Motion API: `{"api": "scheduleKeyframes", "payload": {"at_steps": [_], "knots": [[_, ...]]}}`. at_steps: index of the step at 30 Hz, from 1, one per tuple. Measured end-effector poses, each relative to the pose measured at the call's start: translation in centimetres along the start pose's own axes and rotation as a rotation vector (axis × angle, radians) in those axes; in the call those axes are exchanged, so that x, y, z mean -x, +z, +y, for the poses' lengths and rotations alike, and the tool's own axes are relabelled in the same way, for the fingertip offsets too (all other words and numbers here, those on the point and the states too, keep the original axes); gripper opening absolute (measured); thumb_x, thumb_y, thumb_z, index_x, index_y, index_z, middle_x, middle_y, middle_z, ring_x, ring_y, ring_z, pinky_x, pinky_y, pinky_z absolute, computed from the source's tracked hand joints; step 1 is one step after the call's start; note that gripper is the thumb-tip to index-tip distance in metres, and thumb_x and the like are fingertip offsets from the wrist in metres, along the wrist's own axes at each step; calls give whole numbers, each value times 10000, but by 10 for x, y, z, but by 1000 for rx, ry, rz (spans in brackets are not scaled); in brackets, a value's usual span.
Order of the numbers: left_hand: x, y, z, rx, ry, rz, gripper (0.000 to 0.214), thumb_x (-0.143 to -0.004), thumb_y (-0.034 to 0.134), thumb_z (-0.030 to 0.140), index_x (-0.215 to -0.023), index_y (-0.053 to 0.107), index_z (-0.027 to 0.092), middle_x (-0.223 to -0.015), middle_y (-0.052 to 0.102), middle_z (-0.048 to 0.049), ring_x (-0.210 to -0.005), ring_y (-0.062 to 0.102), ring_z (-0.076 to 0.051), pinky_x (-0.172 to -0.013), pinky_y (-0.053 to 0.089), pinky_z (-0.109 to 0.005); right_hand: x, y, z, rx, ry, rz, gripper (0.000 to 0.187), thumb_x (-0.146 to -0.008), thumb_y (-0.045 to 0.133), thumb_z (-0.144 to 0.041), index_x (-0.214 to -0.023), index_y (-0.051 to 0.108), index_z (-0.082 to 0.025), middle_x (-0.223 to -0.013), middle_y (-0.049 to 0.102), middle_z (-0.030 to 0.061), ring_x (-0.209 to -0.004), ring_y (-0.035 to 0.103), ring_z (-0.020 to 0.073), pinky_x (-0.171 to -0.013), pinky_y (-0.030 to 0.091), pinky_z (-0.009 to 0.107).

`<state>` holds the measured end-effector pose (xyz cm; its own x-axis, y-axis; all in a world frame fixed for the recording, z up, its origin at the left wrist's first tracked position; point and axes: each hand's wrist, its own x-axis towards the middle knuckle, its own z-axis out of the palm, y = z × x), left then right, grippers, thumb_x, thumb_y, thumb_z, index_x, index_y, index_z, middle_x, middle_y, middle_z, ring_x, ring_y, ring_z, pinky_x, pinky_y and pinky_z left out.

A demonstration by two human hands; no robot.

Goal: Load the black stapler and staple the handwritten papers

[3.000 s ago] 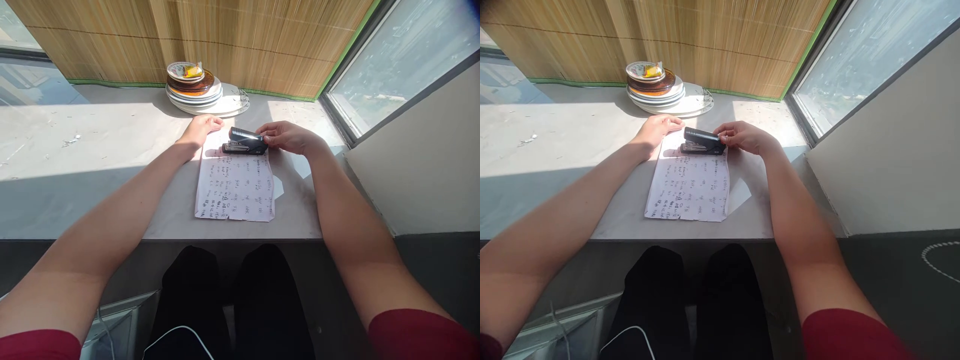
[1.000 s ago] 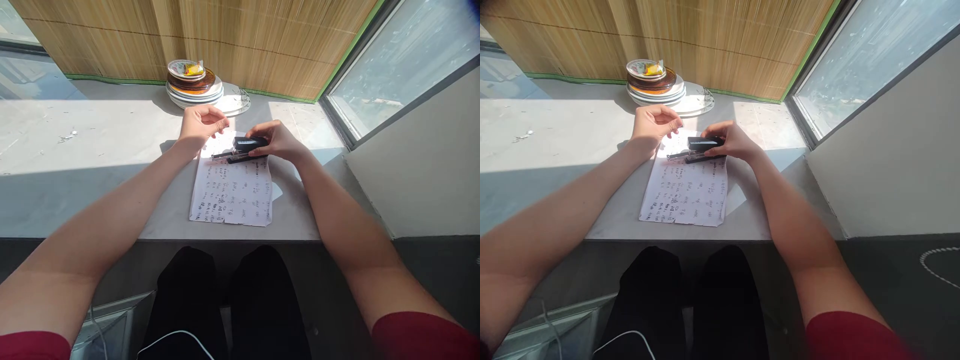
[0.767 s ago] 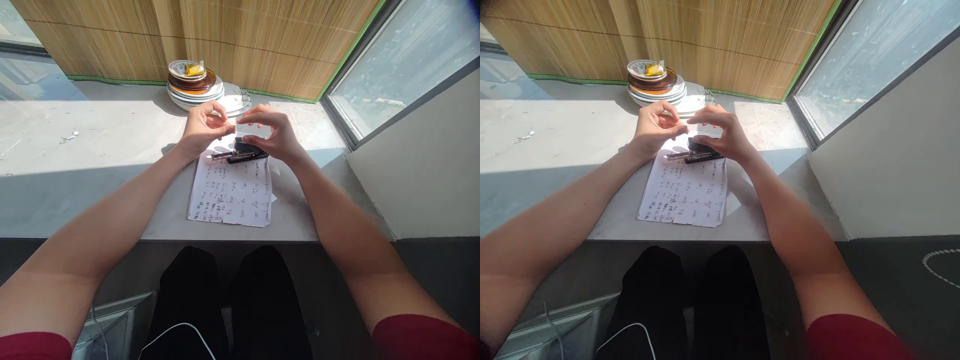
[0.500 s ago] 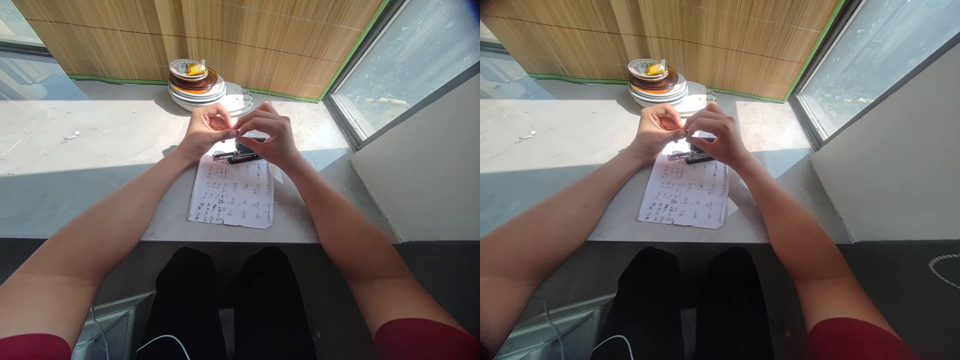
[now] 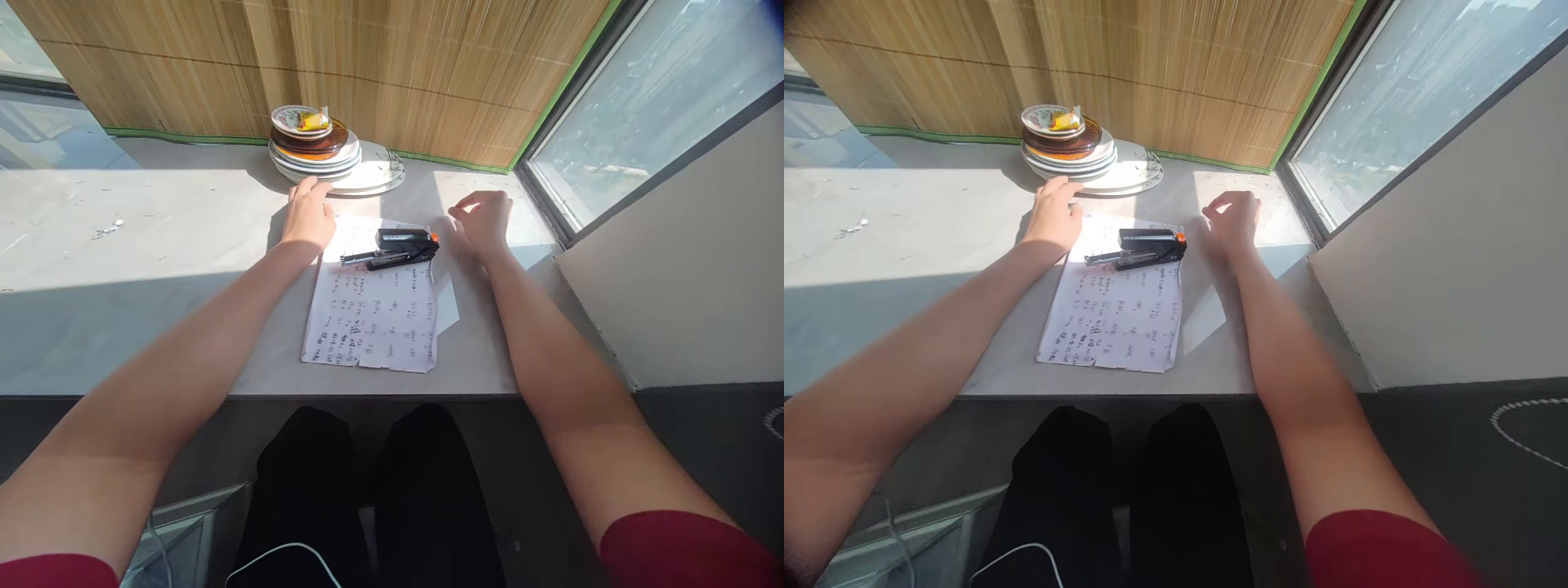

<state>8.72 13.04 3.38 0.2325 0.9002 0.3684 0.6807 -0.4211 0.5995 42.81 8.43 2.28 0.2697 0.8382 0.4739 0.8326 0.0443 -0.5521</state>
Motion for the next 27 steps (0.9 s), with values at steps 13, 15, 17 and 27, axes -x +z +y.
{"api": "scheduleKeyframes", "payload": {"at_steps": [13, 15, 17, 27], "knots": [[1, -2, -3, -161, -109, -18, 282, -892, 562, 64, -1018, 752, 230, -1203, 691, -123, -1250, 557, -369, -1139, 439, -538, 0, 3, -12, -144, -37, 7, 257, -910, 672, -489, -837, 693, -243, -960, 730, 91, -926, 659, 282, -963, 525, 535], [-1, -1, -5, -115, -115, -24, 258, -903, 574, 93, -1030, 752, 230, -1206, 679, -133, -1277, 543, -382, -1176, 404, -560, 9, -5, -31, -303, -178, -183, 399, -942, 604, -635, -897, 698, -250, -973, 709, 76, -937, 655, 252, -877, 542, 454], [-2, 1, -8, -78, -120, -24, 236, -915, 586, 126, -1056, 746, 226, -1214, 669, -148, -1311, 520, -396, -1212, 358, -582, 18, -13, -50, -427, -315, -473, 497, -873, 659, -732, -1010, 711, -257, -1008, 696, 60, -963, 652, 241, -818, 536, 400], [2, -4, -3, 60, -132, -1, 106, -929, 680, 133, -905, 652, 233, -1147, 681, -101, -1272, 561, -336, -1208, 366, -522, 34, -14, -75, -295, -424, -665, 463, -753, 850, -652, -883, 643, -259, -811, 573, 18, -833, 535, 231, -780, 508, 413]]}}
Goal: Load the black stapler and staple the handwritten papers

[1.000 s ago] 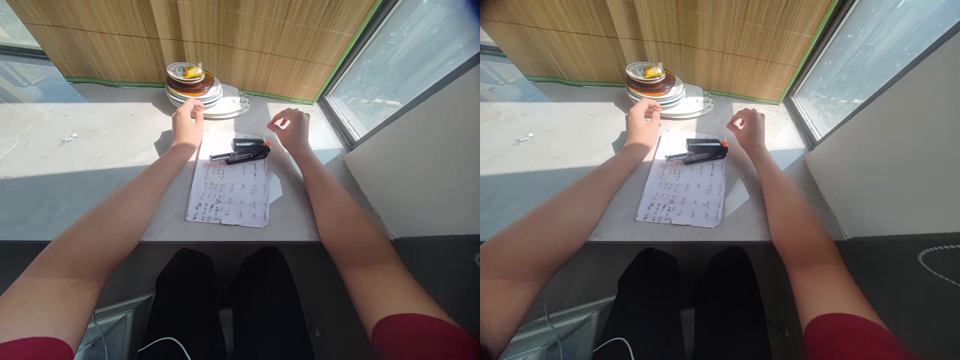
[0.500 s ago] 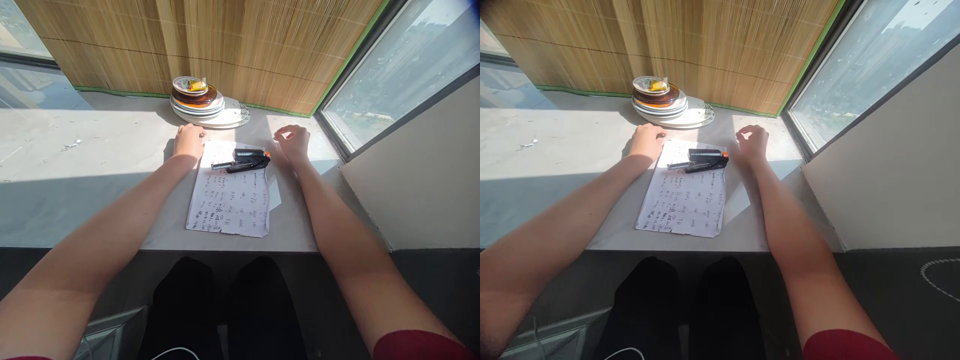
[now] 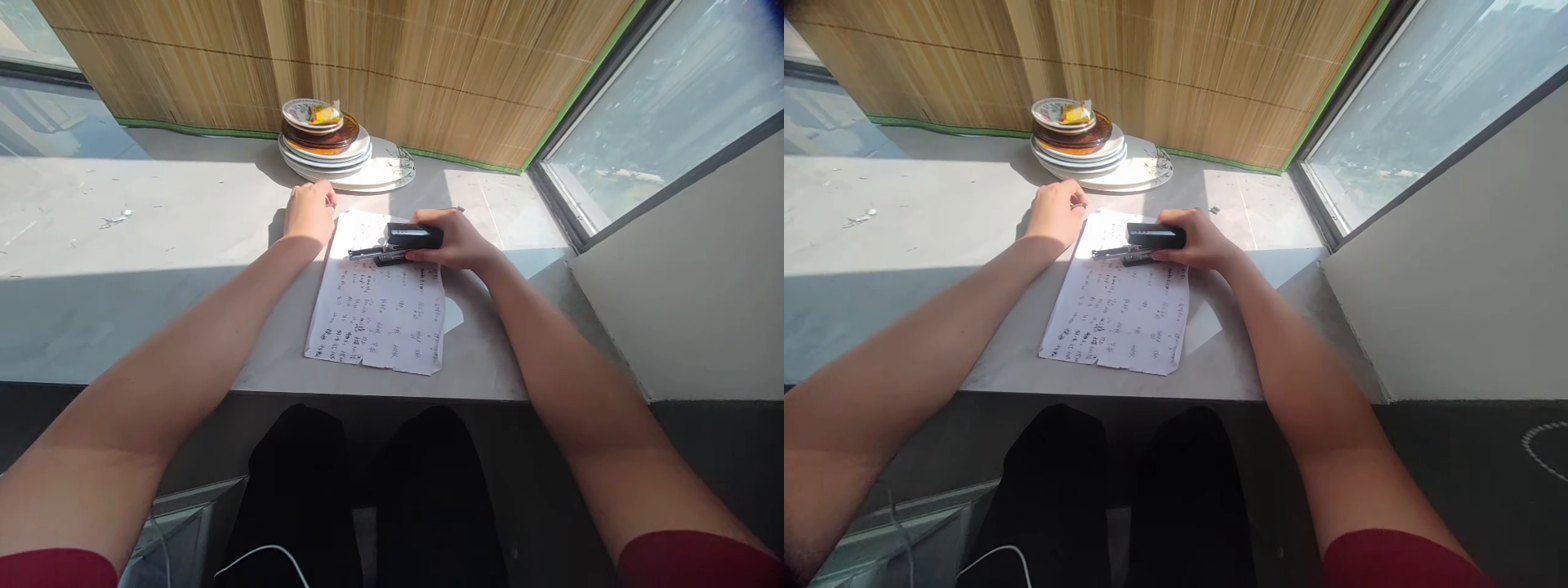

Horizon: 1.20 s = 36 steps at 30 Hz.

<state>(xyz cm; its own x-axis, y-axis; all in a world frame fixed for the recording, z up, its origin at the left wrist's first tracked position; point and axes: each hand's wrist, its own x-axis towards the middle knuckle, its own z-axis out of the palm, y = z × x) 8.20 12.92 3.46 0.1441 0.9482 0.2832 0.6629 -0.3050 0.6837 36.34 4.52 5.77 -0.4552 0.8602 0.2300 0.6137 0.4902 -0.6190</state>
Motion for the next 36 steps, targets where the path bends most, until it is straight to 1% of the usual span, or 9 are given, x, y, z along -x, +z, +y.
{"api": "scheduleKeyframes", "payload": {"at_steps": [6, 8, 13, 17, 20, 23, 26, 31, 36], "knots": [[5, -7, 18, 161, 124, 148, 85, -1045, 610, 169, -1095, 627, 235, -1087, 687, -20, -1074, 618, -201, -1101, 432, -382, -5, 6, 18, 37, 4, 229, 453, -792, 813, -622, -1016, 671, -254, -824, 566, 30, -860, 581, 276, -803, 577, 509], [8, -9, 26, 201, 154, 120, 98, -1066, 611, 204, -1157, 635, 230, -1076, 709, 12, -1031, 613, -160, -1073, 431, -335, -10, 9, 25, 63, 4, 251, 454, -783, 828, -609, -1012, 674, -248, -808, 561, 33, -852, 583, 281, -811, 591, 527], [11, -11, 36, 397, 110, -10, 161, -1092, 576, 257, -1179, 710, 248, -1084, 748, 38, -1087, 625, -184, -1068, 427, -347, -16, 12, 32, 96, 22, 204, 443, -798, 828, -601, -1013, 670, -248, -803, 565, 33, -857, 585, 280, -819, 604, 520], [6, -7, 32, 404, 138, -100, 152, -1047, 635, 264, -1145, 749, 240, -1165, 738, 19, -1117, 628, -209, -1097, 471, -410, -15, 11, 30, 115, 33, 185, 449, -825, 815, -579, -1096, 661, -255, -821, 577, 32, -897, 600, 291, -830, 605, 517], [5, 0, 29, 497, 139, -111, 105, -972, 708, 261, -1057, 768, 248, -1157, 755, -5, -1279, 587, -245, -1190, 443, -441, -15, 10, 31, 122, 28, 176, 446, -841, 807, -559, -1130, 653, -255, -841, 583, 34, -919, 603, 297, -839, 598, 521], [8, 5, 31, 597, 106, -166, 85, -924, 739, 336, -950, 779, 266, -1074, 777, -35, -1351, 572, -268, -1179, 488, -442, -15, 10, 32, 115, 27, 173, 451, -825, 822, -552, -1118, 652, -254, -833, 572, 35, -901, 586, 293, -823, 584, 514], [13, 7, 31, 598, 125, -181, 130, -882, 767, 370, -911, 792, 245, -1035, 785, -52, -1259, 635, -275, -1140, 526, -468, -15, 10, 30, 99, 51, 175, 446, -802, 844, -539, -1079, 654, -246, -815, 539, 32, -862, 558, 276, -782, 562, 494], [14, 10, 26, 453, 346, -226, 231, -854, 762, 429, -933, 800, 215, -1040, 796, -56, -1067, 694, -239, -1041, 583, -494, -14, 8, 23, 77, 101, 162, 395, -791, 870, -465, -1016, 641, -236, -822, 501, 32, -841, 513, 254, -737, 515, 453], [10, 12, 21, 362, 424, -234, 310, -853, 746, 484, -993, 788, 211, -1045, 805, -39, -984, 709, -222, -965, 595, -477, -14, 8, 21, 76, 104, 150, 386, -807, 862, -464, -1036, 641, -246, -832, 503, 35, -849, 501, 256, -749, 504, 457]]}}
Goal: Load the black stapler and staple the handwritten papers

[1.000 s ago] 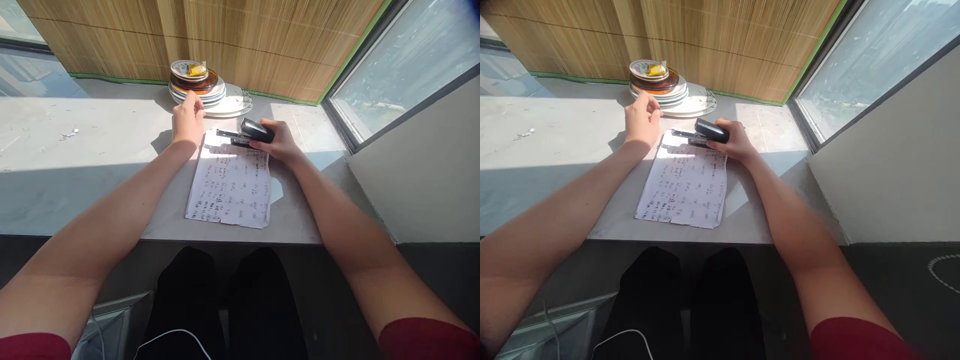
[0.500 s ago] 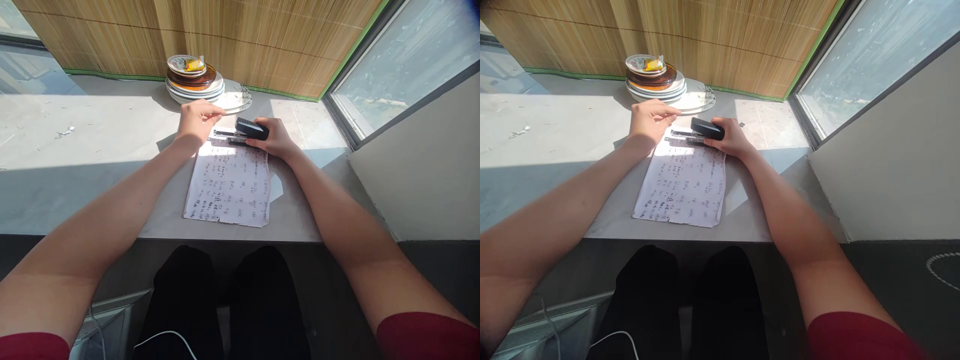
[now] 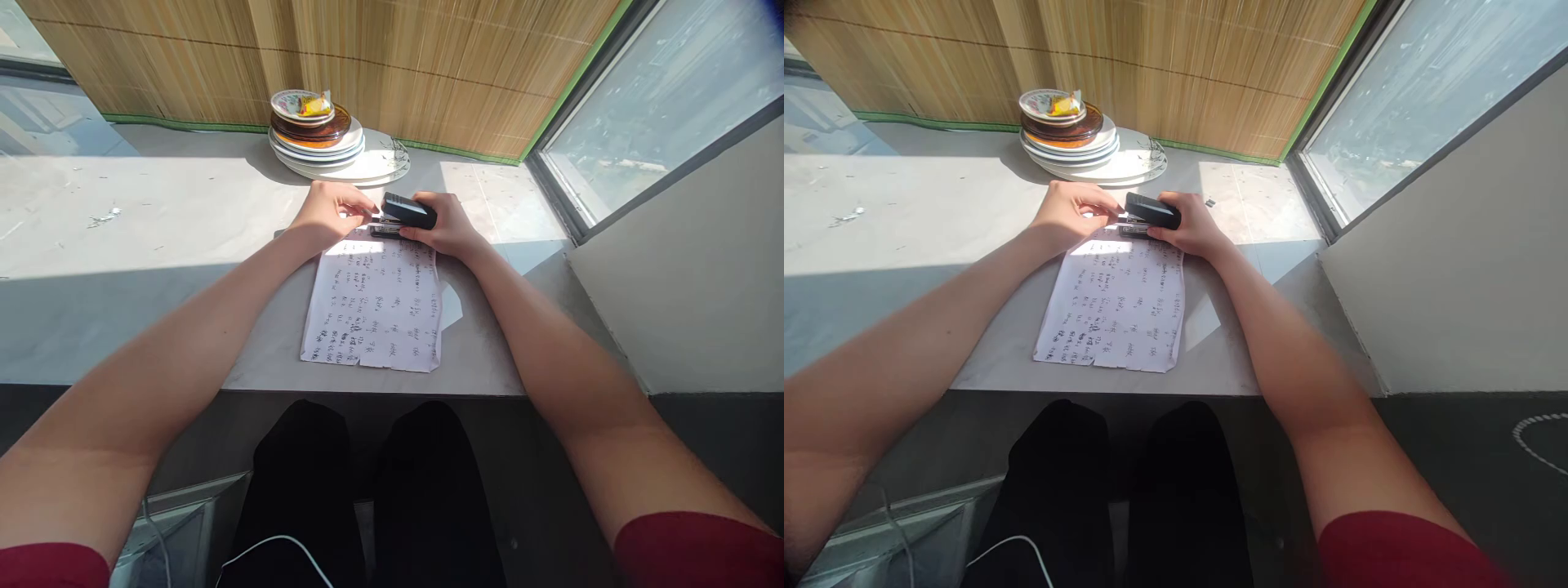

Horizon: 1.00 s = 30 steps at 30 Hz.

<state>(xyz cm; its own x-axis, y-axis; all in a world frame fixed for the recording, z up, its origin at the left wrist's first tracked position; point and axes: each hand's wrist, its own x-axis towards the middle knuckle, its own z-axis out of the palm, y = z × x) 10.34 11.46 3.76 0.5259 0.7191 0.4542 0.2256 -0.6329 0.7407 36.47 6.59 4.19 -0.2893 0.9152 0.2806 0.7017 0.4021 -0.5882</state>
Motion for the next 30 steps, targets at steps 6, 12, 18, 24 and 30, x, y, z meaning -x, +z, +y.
{"api": "scheduleKeyframes", "payload": {"at_steps": [6, 12, 18, 24, 30], "knots": [[-1, -3, 1, -46, -23, -26, 418, -786, 830, 567, -1091, 726, 301, -959, 790, 60, -922, 693, -191, -870, 568, -438, -1, 2, 7, 20, -27, -7, 389, -832, 841, -472, -1099, 661, -255, -854, 535, 44, -871, 526, 275, -788, 517, 490], [-2, -1, 0, -27, -53, -20, 404, -781, 833, 576, -1012, 711, 269, -935, 779, 37, -888, 693, -179, -832, 570, -414, -1, 2, 8, 20, -38, -11, 422, -837, 845, -454, -1164, 662, -259, -880, 563, 50, -910, 553, 296, -817, 527, 512], [-2, 4, 0, -15, -31, -14, 303, -785, 821, 476, -927, 745, 220, -943, 790, -46, -878, 705, -214, -830, 593, -405, -1, 2, 6, 9, -36, -10, 408, -830, 849, -447, -1139, 666, -252, -891, 575, 54, -943, 559, 303, -844, 539, 512], [-1, 1, 2, -97, -17, -29, 203, -806, 784, 406, -852, 779, 209, -889, 804, -42, -885, 717, -223, -865, 609, -367, 0, 0, 6, -76, -20, 3, 361, -779, 877, -409, -1019, 670, -237, -891, 577, 54, -938, 565, 300, -835, 547, 509], [1, -5, 3, -59, -15, 10, 150, -819, 807, 327, -883, 792, 192, -921, 813, -81, -916, 735, -245, -952, 610, -419, 7, -16, 19, -239, 35, 63, 380, -681, 911, -342, -961, 685, -221, -855, 602, 44, -903, 578, 296, -779, 548, 501]]}}
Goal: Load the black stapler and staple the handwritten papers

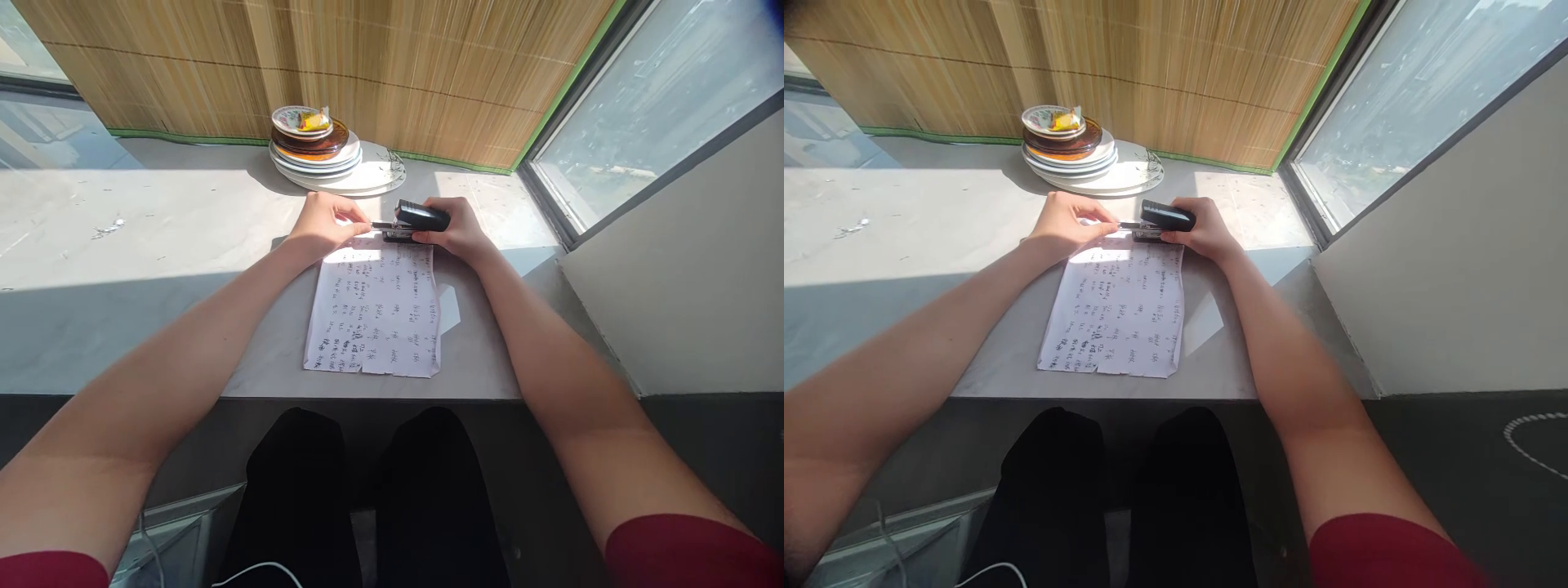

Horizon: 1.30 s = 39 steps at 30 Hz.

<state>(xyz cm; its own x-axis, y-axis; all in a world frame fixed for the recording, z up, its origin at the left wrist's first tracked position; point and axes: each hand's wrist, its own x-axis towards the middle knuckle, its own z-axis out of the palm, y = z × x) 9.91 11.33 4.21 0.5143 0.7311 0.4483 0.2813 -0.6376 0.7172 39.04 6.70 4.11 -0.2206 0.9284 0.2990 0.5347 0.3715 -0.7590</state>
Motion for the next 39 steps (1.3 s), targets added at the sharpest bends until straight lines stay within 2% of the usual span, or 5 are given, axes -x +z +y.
{"api": "scheduleKeyframes", "payload": {"at_steps": [7, 13, 20, 27, 39], "knots": [[2, 6, 3, 252, 128, -60, 507, -784, 874, 342, -1244, 711, 203, -1095, 785, -99, -995, 747, -253, -916, 621, -442, 4, 1, -20, -74, -59, -25, 351, -634, 924, -371, -878, 713, -234, -867, 641, 36, -904, 587, 268, -776, 504, 441], [-1, 6, 7, 32, 126, -83, 424, -796, 864, 419, -1134, 711, 214, -1154, 759, -82, -1083, 722, -263, -939, 587, -398, 5, 21, -49, 60, -89, -68, 334, -726, 891, -493, -895, 732, -252, -880, 646, 40, -930, 581, 254, -786, 484, 422], [-2, 10, -10, -109, 111, -204, 629, -906, 730, 523, -1457, 587, 255, -1402, 685, -131, -1289, 638, -321, -1046, 536, -464, 2, 8, -24, 134, -57, 145, 428, -801, 820, -579, -1052, 725, -245, -840, 591, 53, -885, 580, 281, -730, 489, 446], [-3, -3, -26, -485, 24, -226, 364, -869, 663, 602, -1046, 783, 308, -1185, 751, -100, -1168, 637, -380, -1034, 495, -578, 0, -18, 20, 223, 21, 391, 357, -799, 780, -537, -948, 664, -235, -730, 488, 22, -782, 532, 248, -709, 472, 443], [1, 5, -15, -434, 110, -389, 566, -912, 610, 614, -1425, 672, 385, -1528, 602, -61, -1422, 498, -388, -1199, 344, -600, 8, -14, -1, 181, 54, 17, 335, -698, 903, -471, -827, 701, -238, -755, 612, 27, -755, 552, 234, -713, 477, 427]]}}
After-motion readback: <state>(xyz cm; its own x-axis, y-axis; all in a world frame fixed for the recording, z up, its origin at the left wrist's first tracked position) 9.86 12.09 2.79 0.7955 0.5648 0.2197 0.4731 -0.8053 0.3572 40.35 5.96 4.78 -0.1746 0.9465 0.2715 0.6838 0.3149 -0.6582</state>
